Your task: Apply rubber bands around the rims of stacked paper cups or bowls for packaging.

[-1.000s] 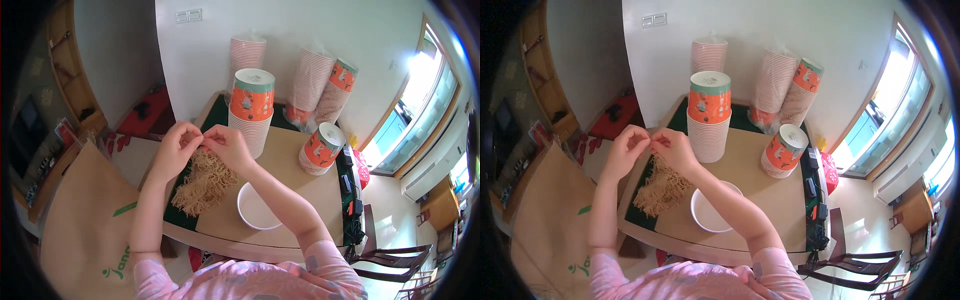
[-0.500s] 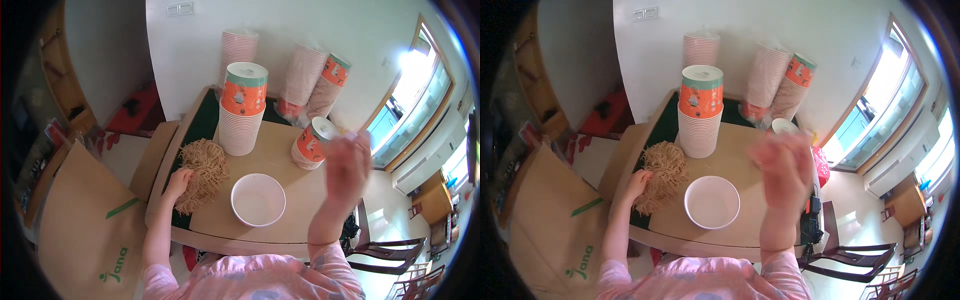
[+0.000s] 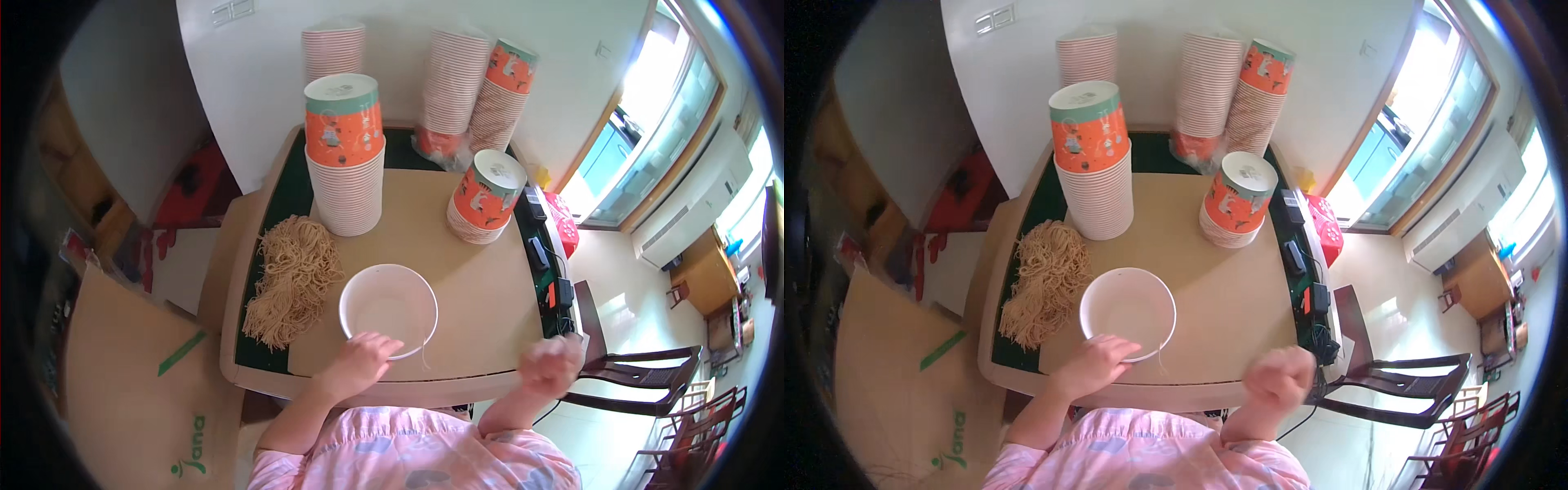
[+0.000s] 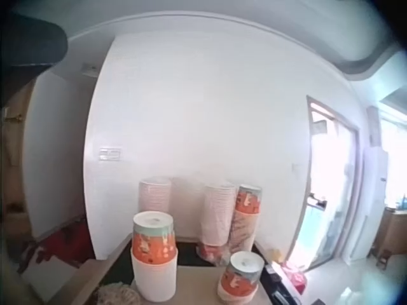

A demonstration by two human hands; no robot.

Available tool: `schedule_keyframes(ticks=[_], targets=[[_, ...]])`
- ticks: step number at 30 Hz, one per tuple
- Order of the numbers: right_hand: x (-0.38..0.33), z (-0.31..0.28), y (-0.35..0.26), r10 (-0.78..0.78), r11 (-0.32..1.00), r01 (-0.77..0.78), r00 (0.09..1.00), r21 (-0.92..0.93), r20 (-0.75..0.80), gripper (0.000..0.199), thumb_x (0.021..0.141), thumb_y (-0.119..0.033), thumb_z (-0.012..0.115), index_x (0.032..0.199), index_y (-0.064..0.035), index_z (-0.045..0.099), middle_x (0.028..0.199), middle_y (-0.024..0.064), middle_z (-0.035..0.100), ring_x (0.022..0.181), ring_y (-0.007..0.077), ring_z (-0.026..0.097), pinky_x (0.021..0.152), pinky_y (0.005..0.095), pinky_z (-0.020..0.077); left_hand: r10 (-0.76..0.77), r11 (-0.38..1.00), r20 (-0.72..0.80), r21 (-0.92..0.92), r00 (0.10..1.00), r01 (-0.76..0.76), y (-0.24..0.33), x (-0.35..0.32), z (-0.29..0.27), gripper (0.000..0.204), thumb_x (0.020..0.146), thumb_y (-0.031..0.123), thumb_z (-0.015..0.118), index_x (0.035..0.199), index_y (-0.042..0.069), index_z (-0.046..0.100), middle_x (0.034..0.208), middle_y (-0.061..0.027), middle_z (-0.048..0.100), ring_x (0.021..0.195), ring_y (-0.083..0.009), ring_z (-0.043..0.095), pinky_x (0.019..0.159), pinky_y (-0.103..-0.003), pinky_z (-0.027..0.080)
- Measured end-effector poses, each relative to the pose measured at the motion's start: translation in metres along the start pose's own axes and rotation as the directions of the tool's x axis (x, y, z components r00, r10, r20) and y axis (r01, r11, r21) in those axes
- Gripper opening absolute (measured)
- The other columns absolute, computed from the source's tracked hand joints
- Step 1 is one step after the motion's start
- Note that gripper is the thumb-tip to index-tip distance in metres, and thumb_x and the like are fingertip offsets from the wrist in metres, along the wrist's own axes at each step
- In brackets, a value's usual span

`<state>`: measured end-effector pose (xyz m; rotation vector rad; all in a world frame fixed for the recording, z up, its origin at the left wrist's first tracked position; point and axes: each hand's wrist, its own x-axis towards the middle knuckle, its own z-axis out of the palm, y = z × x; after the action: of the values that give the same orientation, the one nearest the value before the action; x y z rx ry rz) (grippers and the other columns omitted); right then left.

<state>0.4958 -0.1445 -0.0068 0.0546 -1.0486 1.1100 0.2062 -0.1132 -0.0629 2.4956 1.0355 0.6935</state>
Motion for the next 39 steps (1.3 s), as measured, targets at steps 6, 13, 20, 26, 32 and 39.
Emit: schedule_keyframes(ticks=[6,13,20,26,32,39], targets=[[0.009,0.004,-0.085,-0.474,0.856,0.443,0.879,0.268,0.06,0.013,0.093,-0.013,0.052,0.081,-0.0106,0.046,0.049,-0.006,0.034,0.038,0.0012,0.029,0.034,0.0191,0.0167,-0.448,0.882,-0.073,-0.198,0.891,0.427,0.008,0.021,-0.03,0.02,0.08,0.014,0.068,0.095,0.001,0.064,0.082,-0.0122,0.066,0.07,-0.0251,0.064,0.064,-0.032,0.05],[-0.007,0.031,0.076,0.502,0.619,-0.519,0.839,-0.59,-0.211,0.003,0.081,0.004,0.058,0.084,0.0052,0.057,0.091,0.0114,0.059,0.082,0.0179,0.06,0.072,0.0283,0.0503,-0.517,0.784,0.003,-0.4,0.856,0.474,-0.001,0.022,-0.023,0.024,0.082,0.016,0.065,0.104,0.004,0.064,0.088,-0.0135,0.067,0.076,-0.0256,0.067,0.067,-0.032,0.051],[-0.019,0.019,0.125,0.317,0.525,-0.281,0.941,-0.804,-0.122,0.004,0.082,0.003,0.059,0.085,0.0016,0.056,0.086,0.0104,0.058,0.08,0.0133,0.057,0.069,0.026,0.0477,-0.525,0.814,-0.059,-0.327,0.849,0.481,0.012,0.023,-0.018,0.025,0.084,0.015,0.064,0.108,0.009,0.064,0.091,-0.0124,0.068,0.079,-0.0242,0.068,0.067,-0.032,0.052],[-0.028,0.01,0.124,0.609,0.478,-0.69,0.706,-0.543,-0.36,0.005,0.089,-0.003,0.058,0.088,0.0012,0.057,0.075,-0.0019,0.055,0.069,0.0034,0.048,0.061,0.0195,0.0408,-0.55,0.774,-0.033,-0.396,0.834,0.494,0.017,0.03,-0.017,0.027,0.082,-0.001,0.063,0.11,-0.001,0.062,0.099,-0.0117,0.069,0.091,-0.0134,0.065,0.079,-0.027,0.052],[-0.034,0.003,0.128,0.572,0.554,-0.661,0.744,-0.506,-0.346,0.009,0.092,-0.009,0.056,0.095,-0.0032,0.062,0.072,-0.0003,0.058,0.063,0.001,0.045,0.055,0.0191,0.039,-0.535,0.771,-0.059,-0.442,0.843,0.459,0.015,0.03,-0.015,0.027,0.083,0.002,0.064,0.11,-0.001,0.062,0.1,-0.0128,0.068,0.091,-0.0136,0.065,0.078,-0.027,0.052],[-0.03,0.009,0.133,0.31,0.557,-0.376,0.921,-0.74,-0.234,0.008,0.082,-0.006,0.066,0.088,-0.0017,0.063,0.083,0.0051,0.06,0.072,0.0125,0.058,0.063,0.0262,0.0483,-0.527,0.793,-0.078,-0.403,0.846,0.456,0.021,0.03,-0.018,0.027,0.083,0.005,0.065,0.11,-0.001,0.062,0.099,-0.0132,0.069,0.09,-0.0149,0.066,0.077,-0.028,0.052]])
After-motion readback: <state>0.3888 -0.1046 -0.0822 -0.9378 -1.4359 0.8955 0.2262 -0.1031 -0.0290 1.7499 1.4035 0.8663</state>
